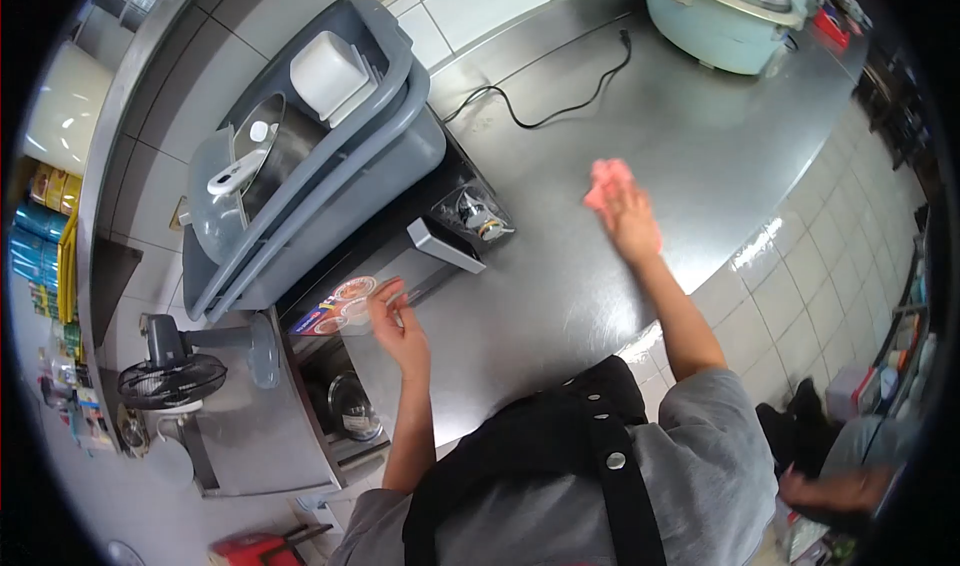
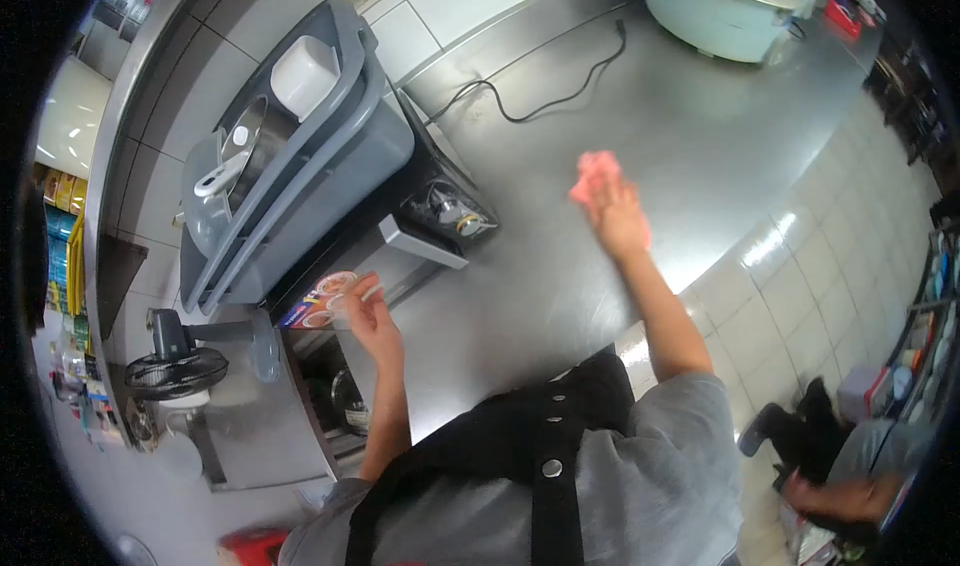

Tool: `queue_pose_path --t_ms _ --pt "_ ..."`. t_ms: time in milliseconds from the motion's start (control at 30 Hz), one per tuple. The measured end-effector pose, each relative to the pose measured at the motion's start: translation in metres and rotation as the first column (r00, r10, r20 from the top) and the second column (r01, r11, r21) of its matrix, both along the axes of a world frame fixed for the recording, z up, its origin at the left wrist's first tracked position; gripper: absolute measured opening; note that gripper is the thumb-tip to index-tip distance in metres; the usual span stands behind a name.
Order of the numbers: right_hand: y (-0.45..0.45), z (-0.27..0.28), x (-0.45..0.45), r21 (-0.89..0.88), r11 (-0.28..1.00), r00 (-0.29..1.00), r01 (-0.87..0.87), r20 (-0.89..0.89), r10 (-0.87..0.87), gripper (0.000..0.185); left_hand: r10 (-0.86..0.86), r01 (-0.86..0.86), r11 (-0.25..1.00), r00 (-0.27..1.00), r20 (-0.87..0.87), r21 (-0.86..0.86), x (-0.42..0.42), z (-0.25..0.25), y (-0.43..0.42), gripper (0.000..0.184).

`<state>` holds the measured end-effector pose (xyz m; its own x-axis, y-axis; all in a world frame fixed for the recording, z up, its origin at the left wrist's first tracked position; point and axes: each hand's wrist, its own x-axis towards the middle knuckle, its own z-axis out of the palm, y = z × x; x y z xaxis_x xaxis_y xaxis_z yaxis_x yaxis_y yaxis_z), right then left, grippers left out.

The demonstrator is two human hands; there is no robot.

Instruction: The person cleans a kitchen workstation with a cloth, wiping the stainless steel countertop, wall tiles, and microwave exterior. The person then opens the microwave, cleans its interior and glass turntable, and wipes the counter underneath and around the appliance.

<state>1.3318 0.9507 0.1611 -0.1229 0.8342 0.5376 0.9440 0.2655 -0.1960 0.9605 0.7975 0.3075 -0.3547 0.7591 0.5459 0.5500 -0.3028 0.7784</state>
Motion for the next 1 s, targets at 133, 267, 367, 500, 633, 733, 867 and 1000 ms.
queue_pose_path --t_ms 133,267,367,500,633,733,867,1000 --pt "0.075 -0.001 0.008 0.045 0.98 0.97 0.194 -0.161 -0.184 0.045 0.302 -0.299 0.951 0.953 -0.027 0.077 0.027 0.003 0.007 0.038" --pt "0.081 0.009 -0.055 -0.317 0.842 0.897 -0.435 -0.233 0.375 0.029 0.763 -0.73 0.599 0.645 0.044 0.328 -0.064 0.004 0.012 0.042" --pt "0.096 0.046 -0.099 -0.296 0.721 0.643 -0.627 -0.719 0.264 0.032 0.708 -0.745 0.667 0.634 0.312 -0.002 -0.206 -0.007 -0.008 0.042" --pt "0.129 0.028 -0.155 -0.381 0.638 0.435 -0.669 -0.897 -0.079 0.039 0.36 -0.211 0.933 0.539 0.762 -0.291 -0.263 0.014 -0.008 0.047" --pt "0.12 -0.017 -0.189 -0.277 0.589 0.311 -0.759 -0.949 -0.046 0.044 0.286 -0.138 0.957 0.612 0.738 -0.256 -0.25 0.022 -0.006 0.054" --pt "0.1 0.001 -0.19 -0.347 0.637 0.412 -0.688 -0.91 -0.051 0.051 0.303 -0.131 0.949 0.63 0.715 -0.287 -0.244 0.025 -0.012 0.057" --pt "0.101 0.009 -0.191 -0.452 0.652 0.564 -0.609 -0.824 -0.044 0.058 0.297 -0.153 0.953 0.631 0.717 -0.261 -0.227 0.028 -0.024 0.059" --pt "0.112 0.005 -0.184 -0.529 0.514 0.561 -0.675 -0.821 -0.108 0.056 0.333 -0.14 0.935 0.659 0.674 -0.325 -0.194 0.041 -0.052 0.054"
